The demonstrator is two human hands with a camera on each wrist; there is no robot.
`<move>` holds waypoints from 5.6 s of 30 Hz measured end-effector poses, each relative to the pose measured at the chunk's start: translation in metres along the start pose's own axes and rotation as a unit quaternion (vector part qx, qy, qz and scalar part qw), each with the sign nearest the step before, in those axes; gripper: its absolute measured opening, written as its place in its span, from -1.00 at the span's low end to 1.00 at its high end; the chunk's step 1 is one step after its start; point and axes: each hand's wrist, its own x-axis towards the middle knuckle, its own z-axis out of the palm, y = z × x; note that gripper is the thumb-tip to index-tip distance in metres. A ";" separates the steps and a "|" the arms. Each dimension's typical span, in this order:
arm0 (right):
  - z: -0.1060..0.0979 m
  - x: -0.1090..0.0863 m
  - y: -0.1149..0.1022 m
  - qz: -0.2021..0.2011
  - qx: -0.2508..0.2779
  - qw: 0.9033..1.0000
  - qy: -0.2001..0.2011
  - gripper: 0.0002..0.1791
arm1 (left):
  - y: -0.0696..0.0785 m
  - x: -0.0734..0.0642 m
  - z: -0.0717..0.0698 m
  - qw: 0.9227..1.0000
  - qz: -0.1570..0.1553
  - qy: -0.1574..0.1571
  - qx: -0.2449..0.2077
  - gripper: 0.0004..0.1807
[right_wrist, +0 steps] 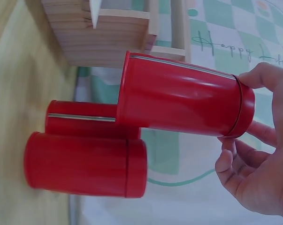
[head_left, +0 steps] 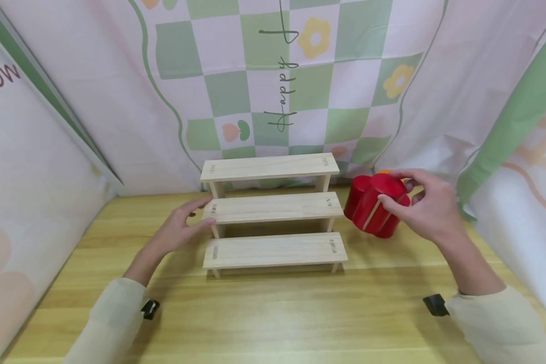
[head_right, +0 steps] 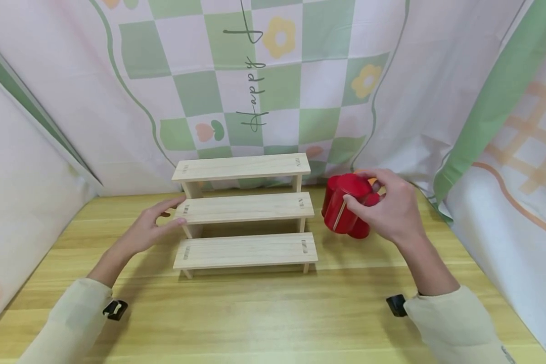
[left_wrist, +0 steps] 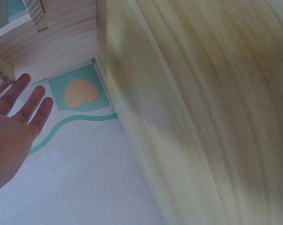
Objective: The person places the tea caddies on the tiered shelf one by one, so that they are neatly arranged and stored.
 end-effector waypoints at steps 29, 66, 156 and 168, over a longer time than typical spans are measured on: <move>0.013 0.011 -0.042 -0.017 0.135 0.990 0.022 -0.51 | 0.003 -0.001 -0.004 0.999 -0.014 -0.023 -0.017 -0.30; 0.056 0.028 -0.088 -0.066 0.229 0.970 -0.051 -0.54 | 0.003 0.002 -0.002 0.999 -0.027 -0.018 -0.033 -0.31; 0.150 0.049 -0.161 -0.103 0.307 0.936 -0.137 -0.48 | 0.003 0.004 -0.002 0.999 -0.030 -0.019 -0.042 -0.32; 0.162 0.052 -0.168 -0.095 0.308 0.936 -0.144 -0.48 | 0.004 0.003 -0.002 0.998 -0.030 -0.026 -0.041 -0.32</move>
